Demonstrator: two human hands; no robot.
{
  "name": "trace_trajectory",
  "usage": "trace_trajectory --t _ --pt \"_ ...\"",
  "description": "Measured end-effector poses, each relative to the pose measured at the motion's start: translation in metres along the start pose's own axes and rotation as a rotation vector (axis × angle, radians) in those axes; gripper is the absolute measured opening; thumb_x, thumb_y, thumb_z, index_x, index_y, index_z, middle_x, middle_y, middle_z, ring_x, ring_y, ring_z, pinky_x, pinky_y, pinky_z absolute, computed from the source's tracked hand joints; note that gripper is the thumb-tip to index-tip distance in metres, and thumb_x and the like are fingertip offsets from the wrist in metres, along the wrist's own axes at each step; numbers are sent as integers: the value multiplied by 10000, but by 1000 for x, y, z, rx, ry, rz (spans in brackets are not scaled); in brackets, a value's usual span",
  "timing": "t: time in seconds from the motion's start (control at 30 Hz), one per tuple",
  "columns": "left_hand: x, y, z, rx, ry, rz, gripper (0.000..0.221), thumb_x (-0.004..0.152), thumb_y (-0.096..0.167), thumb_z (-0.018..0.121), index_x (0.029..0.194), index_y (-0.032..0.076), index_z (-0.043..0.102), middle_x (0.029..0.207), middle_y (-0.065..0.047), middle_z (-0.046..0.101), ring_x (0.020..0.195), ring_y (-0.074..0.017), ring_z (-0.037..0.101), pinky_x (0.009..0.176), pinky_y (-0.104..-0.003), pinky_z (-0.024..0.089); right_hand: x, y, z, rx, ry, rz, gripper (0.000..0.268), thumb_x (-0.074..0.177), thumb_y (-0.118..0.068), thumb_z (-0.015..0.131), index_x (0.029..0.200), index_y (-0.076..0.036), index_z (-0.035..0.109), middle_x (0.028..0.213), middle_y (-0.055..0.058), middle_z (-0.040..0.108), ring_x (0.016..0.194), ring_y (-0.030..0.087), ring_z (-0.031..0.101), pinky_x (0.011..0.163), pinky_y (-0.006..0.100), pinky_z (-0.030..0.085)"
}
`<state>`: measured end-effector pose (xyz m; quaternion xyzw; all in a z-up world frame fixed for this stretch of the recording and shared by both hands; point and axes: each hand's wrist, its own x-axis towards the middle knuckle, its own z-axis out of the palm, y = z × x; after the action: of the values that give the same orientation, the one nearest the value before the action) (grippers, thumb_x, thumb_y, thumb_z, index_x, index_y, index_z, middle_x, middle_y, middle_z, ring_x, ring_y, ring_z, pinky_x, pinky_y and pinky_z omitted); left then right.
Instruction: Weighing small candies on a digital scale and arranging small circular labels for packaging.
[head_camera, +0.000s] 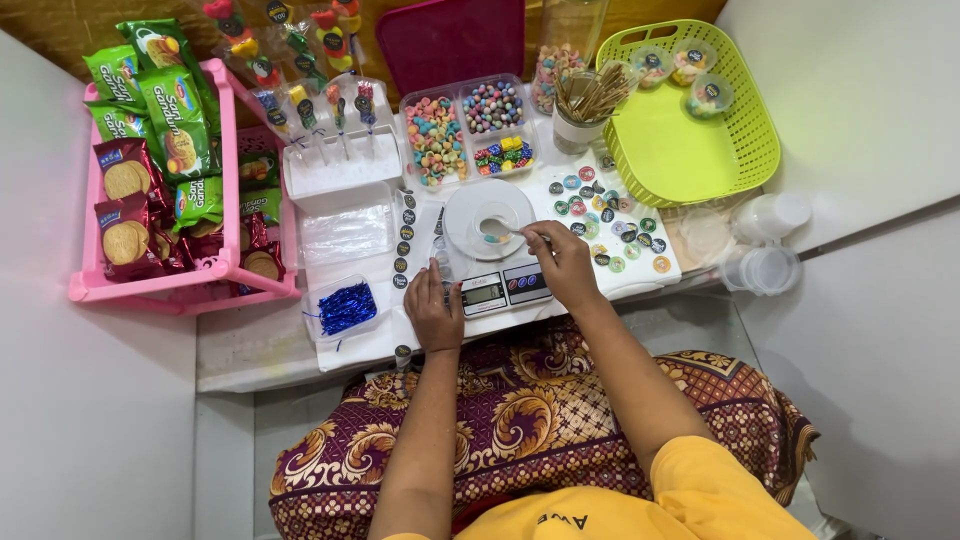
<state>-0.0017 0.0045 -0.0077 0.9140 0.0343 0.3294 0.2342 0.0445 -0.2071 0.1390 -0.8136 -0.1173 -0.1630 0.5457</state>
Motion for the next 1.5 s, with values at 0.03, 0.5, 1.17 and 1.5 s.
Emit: trace_trajectory --t 0.03,0.5,1.17,1.5 --pt "-2 1 -1 0 -1 1 587 1037 478 533 1501 119 524 1254 -88 665 1258 -263 574 1110 -461 397 1 3 -1 0 1 0 183 1064 -173 625 1034 -46 753 903 107 741 733 229 745 662 351 646" --pt "0 2 -2 -25 1 -6 570 1036 454 535 1494 114 531 1241 -108 665 1224 -283 593 1061 -463 435 121 3 60 -222 -172 -125 208 1087 -262 588 1100 -91 706 1004 133 730 998 345 733 890 451 587" --pt "-2 1 2 -18 5 7 559 1028 450 532 1474 113 543 1221 -127 680 1223 -299 603 1052 -479 449 154 110 110 303 31 688 218 1017 -193 527 1036 -58 697 705 130 717 544 167 736 457 247 655" --pt "0 2 0 -34 47 27 563 1029 461 541 1472 114 554 1226 -100 677 1205 -279 606 1055 -449 446 141 80 77 490 115 748 250 1059 -223 493 1081 -43 664 754 88 703 592 135 737 504 218 660"
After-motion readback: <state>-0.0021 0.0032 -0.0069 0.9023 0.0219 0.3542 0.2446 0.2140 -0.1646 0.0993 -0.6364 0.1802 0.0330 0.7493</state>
